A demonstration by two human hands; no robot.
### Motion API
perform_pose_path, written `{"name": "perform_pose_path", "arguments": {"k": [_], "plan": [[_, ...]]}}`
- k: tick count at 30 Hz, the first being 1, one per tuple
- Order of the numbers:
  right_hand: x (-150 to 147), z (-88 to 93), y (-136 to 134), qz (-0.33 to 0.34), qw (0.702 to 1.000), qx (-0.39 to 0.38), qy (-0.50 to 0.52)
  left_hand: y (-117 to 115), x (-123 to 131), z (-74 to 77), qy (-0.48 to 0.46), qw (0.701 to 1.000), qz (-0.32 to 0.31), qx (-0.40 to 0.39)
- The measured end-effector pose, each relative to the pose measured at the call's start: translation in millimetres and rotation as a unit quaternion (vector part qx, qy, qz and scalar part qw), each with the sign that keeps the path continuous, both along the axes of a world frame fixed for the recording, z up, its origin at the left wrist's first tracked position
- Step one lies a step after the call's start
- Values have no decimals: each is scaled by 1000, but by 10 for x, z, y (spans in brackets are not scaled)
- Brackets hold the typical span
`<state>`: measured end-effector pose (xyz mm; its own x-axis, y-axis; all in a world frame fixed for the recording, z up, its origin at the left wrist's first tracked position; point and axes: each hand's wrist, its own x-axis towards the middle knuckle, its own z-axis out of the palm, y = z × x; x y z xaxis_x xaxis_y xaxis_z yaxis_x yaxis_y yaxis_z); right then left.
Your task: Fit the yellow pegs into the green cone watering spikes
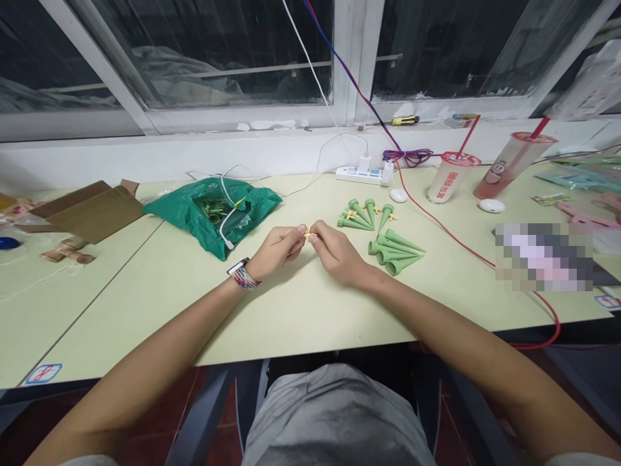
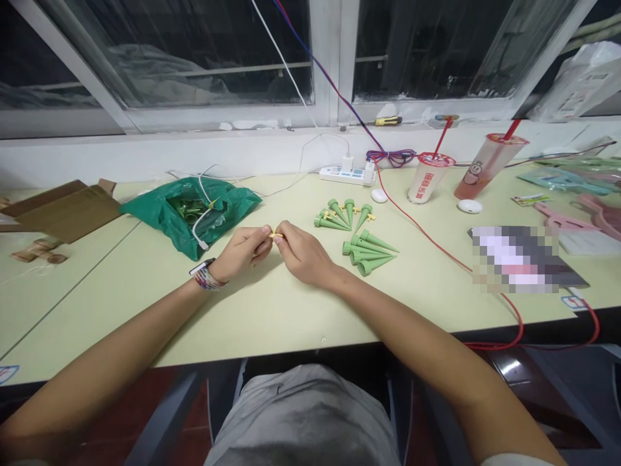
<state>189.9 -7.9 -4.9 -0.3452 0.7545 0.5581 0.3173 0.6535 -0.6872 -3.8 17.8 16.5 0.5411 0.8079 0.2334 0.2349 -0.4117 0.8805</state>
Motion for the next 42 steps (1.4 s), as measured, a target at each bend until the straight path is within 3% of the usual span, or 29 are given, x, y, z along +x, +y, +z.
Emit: {"name": "perform_pose_path", "arguments": {"k": [2, 8, 13, 15, 24, 31, 36, 42], "plan": [[-7, -6, 12, 0, 1000, -11, 20, 7, 11, -23, 6, 1000, 12, 10], [-8, -31, 43, -15, 996, -63, 58, 29, 5, -44, -26, 988, 61, 137], [-7, -26, 25, -9, 990, -120, 71, 95, -53, -18, 10, 947, 72, 312], [0, -28, 36, -11, 989, -128, 78, 118, -71, -6, 41, 936, 75, 341], [22, -16, 72, -31, 998, -42, 28, 144, -62, 14, 79, 955, 97, 268], [37, -36, 89, -80, 996, -34, -25, 271, -176, 13, 19, 973, 141, 179], [45, -93, 99, -123, 976, -51, -170, 507, -398, -38, 16, 972, 186, 143], [39, -134, 78, -145, 946, -46, -287, 643, -525, -161, 115, 961, 216, 127]]}}
